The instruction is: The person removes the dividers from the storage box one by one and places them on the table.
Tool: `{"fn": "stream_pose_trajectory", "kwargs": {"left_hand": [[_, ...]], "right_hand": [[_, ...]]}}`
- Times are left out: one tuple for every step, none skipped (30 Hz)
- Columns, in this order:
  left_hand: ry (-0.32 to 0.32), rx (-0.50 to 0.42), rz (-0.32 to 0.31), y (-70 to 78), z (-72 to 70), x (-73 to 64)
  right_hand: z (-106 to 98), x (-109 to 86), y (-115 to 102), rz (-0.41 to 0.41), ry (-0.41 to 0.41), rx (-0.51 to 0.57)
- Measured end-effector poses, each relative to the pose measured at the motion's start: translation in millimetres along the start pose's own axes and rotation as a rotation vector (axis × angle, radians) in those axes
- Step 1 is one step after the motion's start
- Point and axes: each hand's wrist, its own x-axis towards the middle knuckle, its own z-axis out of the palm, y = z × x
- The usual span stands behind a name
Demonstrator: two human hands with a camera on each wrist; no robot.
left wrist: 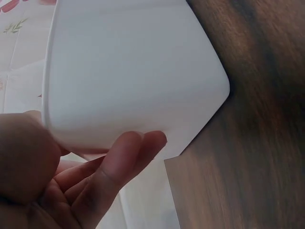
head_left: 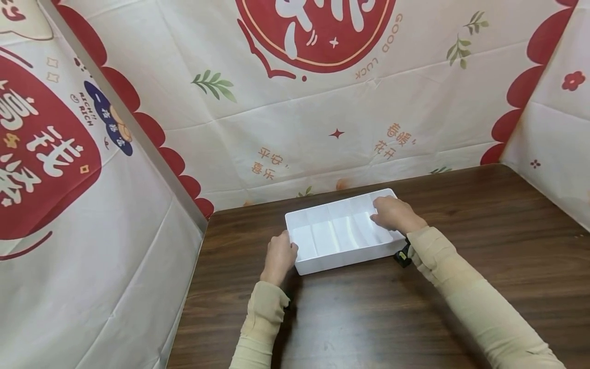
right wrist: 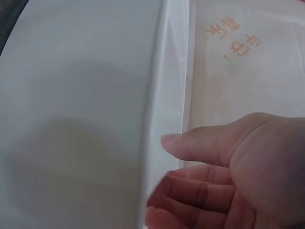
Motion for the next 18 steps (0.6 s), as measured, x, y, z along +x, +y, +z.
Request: {"fn": "stream_pose_trajectory", "kwargs": {"left_hand": [[0.005,0.003,0.003,0.2,0.0,-0.3],[0.01,0.005,0.004,0.4,0.0,-0.5],[0.015,0.007,0.009,0.5,0.0,-0.5],[0.018,0.008,0.012,0.3,0.2,-0.6],[0.021,0.009,0.018,0.1,0.5,-0.6],[0.025,0.011,0.026,-0.1,0.8,-0.4],[0.028,0.011,0.032,-0.2,1.0,-0.1],[0.031,0.012,0.036,-0.5,1.3,0.3],[0.034,0.013,0.041,-0.9,1.6,0.8],[0.034,0.012,0.041,-1.1,1.9,0.9],[0.035,0.011,0.041,-1.4,2.2,1.1],[0.035,0.008,0.041,-1.6,2.4,1.3],[0.035,0.008,0.04,-1.9,2.7,1.4],[0.038,0.009,0.041,-2.1,3.0,1.6],[0.041,0.008,0.042,-2.1,3.1,1.7],[0.044,0.008,0.043,-2.0,3.2,1.6],[0.05,0.009,0.047,-1.9,3.2,1.8],[0.058,0.009,0.051,-1.8,2.9,1.9]], "right_hand": [[0,0.3,0,0.007,-0.002,0.005],[0,0.6,-1,0.01,-0.003,0.01],[1,0.5,-1,0.012,-0.003,0.011],[1,0.8,-1,0.013,0.0,0.01],[2,1.2,-1,0.018,0.003,0.009],[2,1.6,-1,0.023,0.006,0.012],[3,1.9,-1,0.023,0.008,0.012],[4,2.0,-1,0.025,0.009,0.016],[4,2.0,0,0.028,0.008,0.023],[5,2.1,0,0.034,0.009,0.031],[6,2.2,0,0.036,0.011,0.041],[7,2.1,0,0.038,0.013,0.048],[7,2.1,1,0.038,0.017,0.052],[8,2.1,1,0.033,0.021,0.059],[9,2.2,1,0.033,0.025,0.063],[10,2.5,2,0.033,0.031,0.066],[10,2.8,2,0.034,0.036,0.069],[10,3.1,3,0.035,0.039,0.071]]}}
